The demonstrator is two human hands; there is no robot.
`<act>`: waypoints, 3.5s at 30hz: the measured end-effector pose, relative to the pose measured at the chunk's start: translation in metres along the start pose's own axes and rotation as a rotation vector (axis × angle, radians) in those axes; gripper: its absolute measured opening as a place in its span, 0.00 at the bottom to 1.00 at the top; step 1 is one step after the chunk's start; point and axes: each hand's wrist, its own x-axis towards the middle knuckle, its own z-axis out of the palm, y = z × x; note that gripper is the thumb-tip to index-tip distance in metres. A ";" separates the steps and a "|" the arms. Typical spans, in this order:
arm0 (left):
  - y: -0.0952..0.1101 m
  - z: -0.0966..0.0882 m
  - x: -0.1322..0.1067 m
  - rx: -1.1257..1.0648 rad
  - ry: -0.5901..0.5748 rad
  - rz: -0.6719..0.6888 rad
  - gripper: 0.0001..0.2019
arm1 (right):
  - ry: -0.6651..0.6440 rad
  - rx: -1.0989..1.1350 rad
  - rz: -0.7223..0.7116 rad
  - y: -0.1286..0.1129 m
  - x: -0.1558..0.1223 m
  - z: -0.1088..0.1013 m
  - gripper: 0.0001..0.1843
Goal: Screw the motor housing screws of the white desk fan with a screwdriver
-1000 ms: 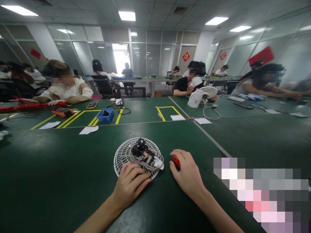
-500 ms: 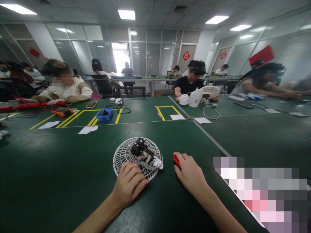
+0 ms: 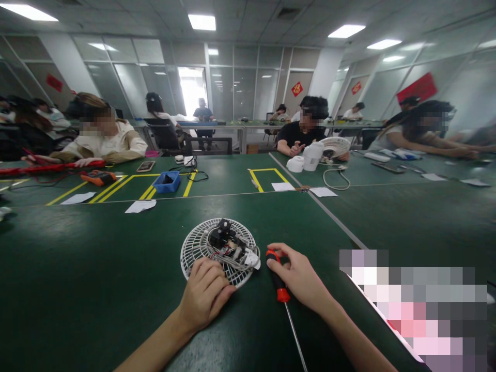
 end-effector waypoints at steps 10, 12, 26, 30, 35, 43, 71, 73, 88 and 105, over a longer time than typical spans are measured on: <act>0.000 0.000 0.000 -0.011 -0.006 -0.006 0.07 | -0.103 0.503 0.204 -0.011 -0.001 0.001 0.27; 0.000 0.000 0.000 -0.012 -0.005 -0.004 0.07 | -0.088 0.535 0.206 -0.011 -0.001 0.001 0.28; -0.001 0.001 -0.001 -0.019 -0.005 0.006 0.07 | 0.082 0.624 0.128 -0.011 -0.004 0.011 0.29; -0.001 0.001 -0.002 -0.022 -0.004 0.007 0.06 | 0.098 0.664 0.123 -0.014 -0.004 0.011 0.30; -0.001 0.002 -0.002 -0.002 0.012 0.012 0.05 | 0.131 0.703 0.156 -0.015 -0.004 0.011 0.36; -0.001 0.005 -0.004 0.022 0.106 0.014 0.05 | 0.269 0.824 0.228 -0.011 0.000 0.010 0.35; -0.004 0.001 -0.004 0.008 0.104 -0.007 0.05 | 0.523 0.740 0.152 -0.009 -0.001 0.006 0.28; -0.004 0.001 -0.004 -0.002 0.102 -0.008 0.05 | 0.533 0.732 0.154 -0.008 -0.001 0.006 0.28; -0.006 0.002 -0.007 -0.034 0.124 -0.008 0.05 | 0.552 0.720 0.161 -0.013 -0.003 0.006 0.27; -0.007 0.001 -0.007 -0.087 0.140 0.007 0.08 | 0.571 0.759 0.172 -0.014 -0.003 0.003 0.27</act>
